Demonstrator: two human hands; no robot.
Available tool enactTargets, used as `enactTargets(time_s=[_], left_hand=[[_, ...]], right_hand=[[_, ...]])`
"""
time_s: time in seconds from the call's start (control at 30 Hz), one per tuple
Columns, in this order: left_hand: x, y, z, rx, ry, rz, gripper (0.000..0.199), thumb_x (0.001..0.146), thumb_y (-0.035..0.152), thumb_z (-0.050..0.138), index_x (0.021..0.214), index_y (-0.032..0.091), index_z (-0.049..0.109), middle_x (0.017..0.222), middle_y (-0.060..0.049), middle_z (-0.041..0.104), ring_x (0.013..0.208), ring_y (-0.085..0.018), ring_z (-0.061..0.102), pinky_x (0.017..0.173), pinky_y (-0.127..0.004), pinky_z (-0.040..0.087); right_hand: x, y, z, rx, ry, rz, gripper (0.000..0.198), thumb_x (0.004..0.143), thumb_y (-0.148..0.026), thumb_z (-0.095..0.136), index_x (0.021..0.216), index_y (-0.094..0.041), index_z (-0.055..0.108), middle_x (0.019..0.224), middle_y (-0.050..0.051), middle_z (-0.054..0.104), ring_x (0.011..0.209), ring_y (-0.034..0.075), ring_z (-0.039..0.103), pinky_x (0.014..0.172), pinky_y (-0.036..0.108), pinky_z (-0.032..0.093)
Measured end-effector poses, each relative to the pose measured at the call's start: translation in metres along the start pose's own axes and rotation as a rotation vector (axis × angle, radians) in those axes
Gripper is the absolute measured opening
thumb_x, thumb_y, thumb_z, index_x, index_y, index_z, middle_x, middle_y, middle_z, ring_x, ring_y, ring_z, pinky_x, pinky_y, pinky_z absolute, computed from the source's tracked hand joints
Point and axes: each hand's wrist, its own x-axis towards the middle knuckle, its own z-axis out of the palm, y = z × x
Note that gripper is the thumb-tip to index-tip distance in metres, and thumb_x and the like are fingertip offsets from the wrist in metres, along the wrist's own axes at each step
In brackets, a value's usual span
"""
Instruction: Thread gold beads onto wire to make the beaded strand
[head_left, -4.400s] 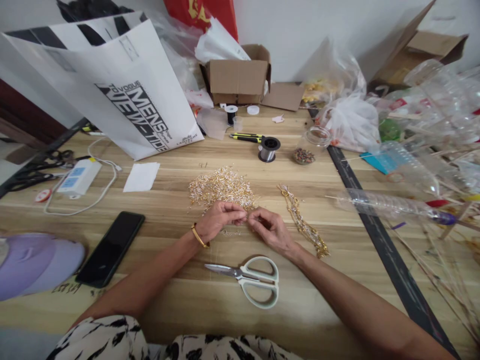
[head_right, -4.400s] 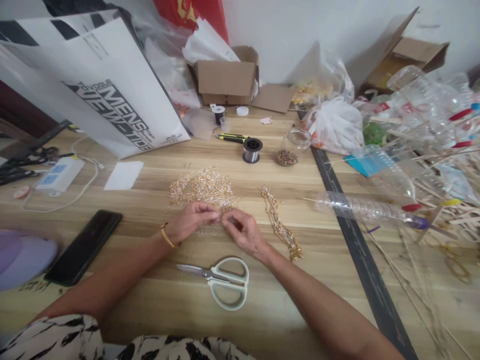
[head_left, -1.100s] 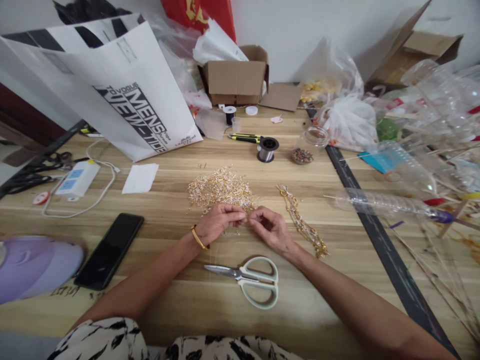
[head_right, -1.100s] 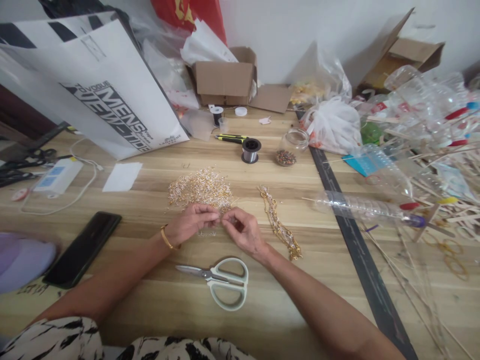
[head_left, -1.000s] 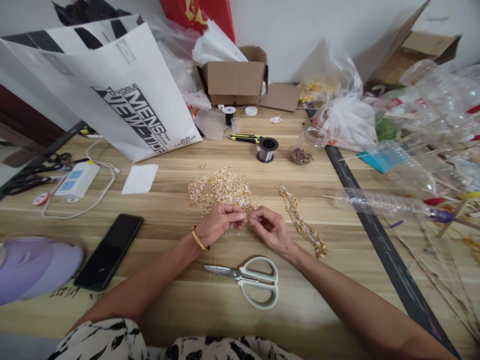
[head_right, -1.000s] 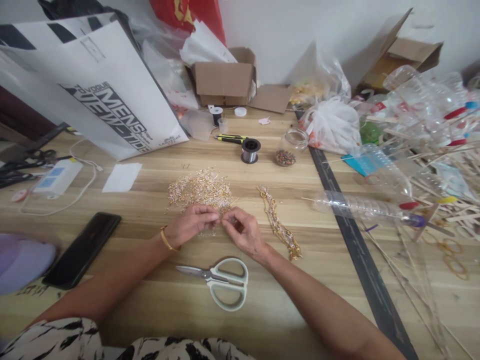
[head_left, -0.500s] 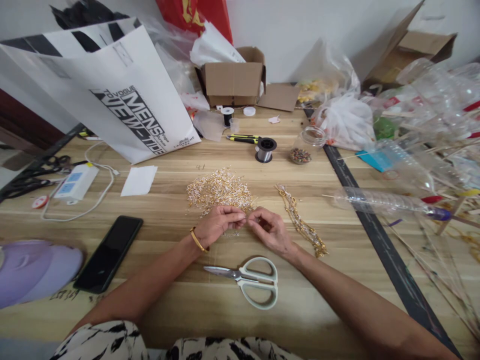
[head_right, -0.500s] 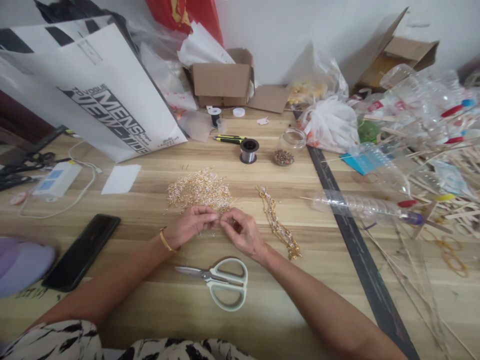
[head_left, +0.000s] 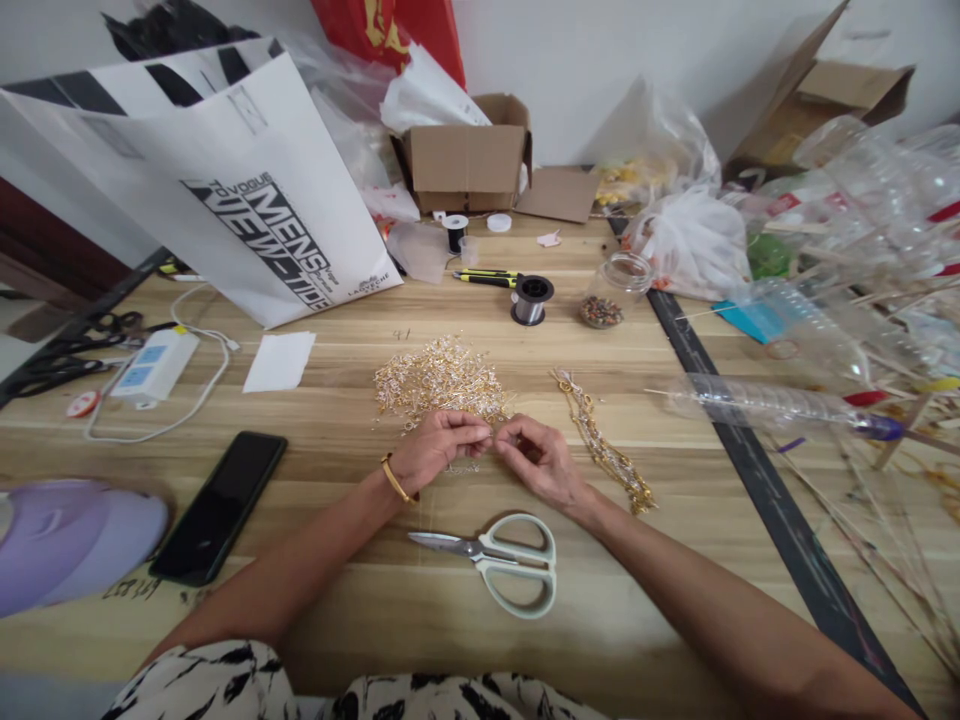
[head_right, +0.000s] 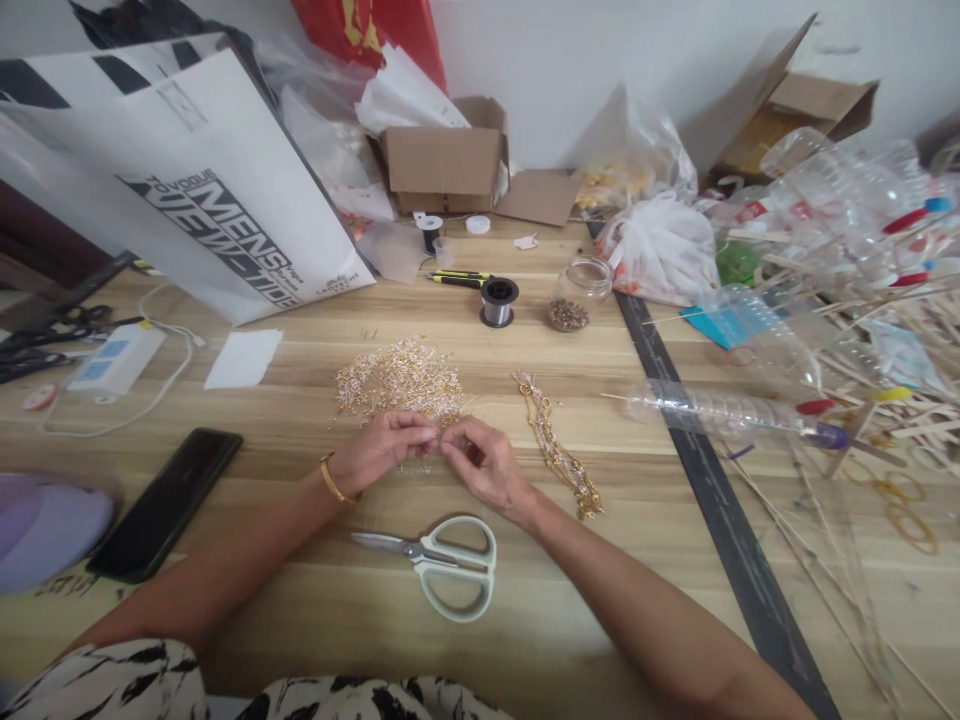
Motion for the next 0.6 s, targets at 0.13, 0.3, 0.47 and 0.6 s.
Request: enactTargets(time_s=[0.13, 0.3, 0.47, 0.6], left_hand=[[0.0002, -0.0002, -0.0002, -0.005, -0.004, -0.001, 0.021, 0.06, 0.022, 0.079, 0.073, 0.008, 0.07, 0.064, -0.003, 0.067, 0.06, -0.01, 0.058, 0.063, -0.024, 0.043], [-0.0004, 0.0011, 0.0011, 0.002, -0.004, 0.001, 0.019, 0.061, 0.021, 0.078, 0.072, 0.008, 0.07, 0.063, -0.003, 0.067, 0.06, -0.01, 0.058, 0.063, -0.024, 0.043], [-0.0006, 0.0016, 0.0014, 0.008, -0.01, 0.002, 0.018, 0.061, 0.021, 0.078, 0.071, 0.008, 0.069, 0.063, -0.003, 0.066, 0.06, -0.009, 0.057, 0.062, -0.024, 0.043], [-0.0014, 0.002, 0.0018, 0.022, -0.007, -0.001, 0.018, 0.062, 0.021, 0.077, 0.072, 0.008, 0.069, 0.064, -0.003, 0.066, 0.061, -0.01, 0.058, 0.063, -0.024, 0.043]], right_hand=[[0.0, 0.0007, 0.0, 0.003, -0.004, 0.001, 0.015, 0.086, -0.028, 0.054, 0.079, -0.016, 0.059, 0.069, 0.001, 0.055, 0.056, 0.01, 0.046, 0.049, 0.022, 0.035], [-0.0002, 0.0008, 0.0, 0.007, -0.004, 0.005, 0.013, 0.085, -0.026, 0.054, 0.079, -0.016, 0.059, 0.069, 0.001, 0.055, 0.056, 0.01, 0.046, 0.049, 0.022, 0.035], [0.0, 0.0007, 0.0002, 0.007, -0.001, 0.01, 0.013, 0.085, -0.027, 0.054, 0.08, -0.016, 0.059, 0.069, 0.002, 0.056, 0.057, 0.011, 0.046, 0.05, 0.022, 0.036], [0.0003, -0.0005, 0.0, 0.011, 0.006, 0.014, 0.015, 0.085, -0.029, 0.054, 0.079, -0.016, 0.059, 0.07, 0.003, 0.057, 0.058, 0.012, 0.048, 0.051, 0.023, 0.037]])
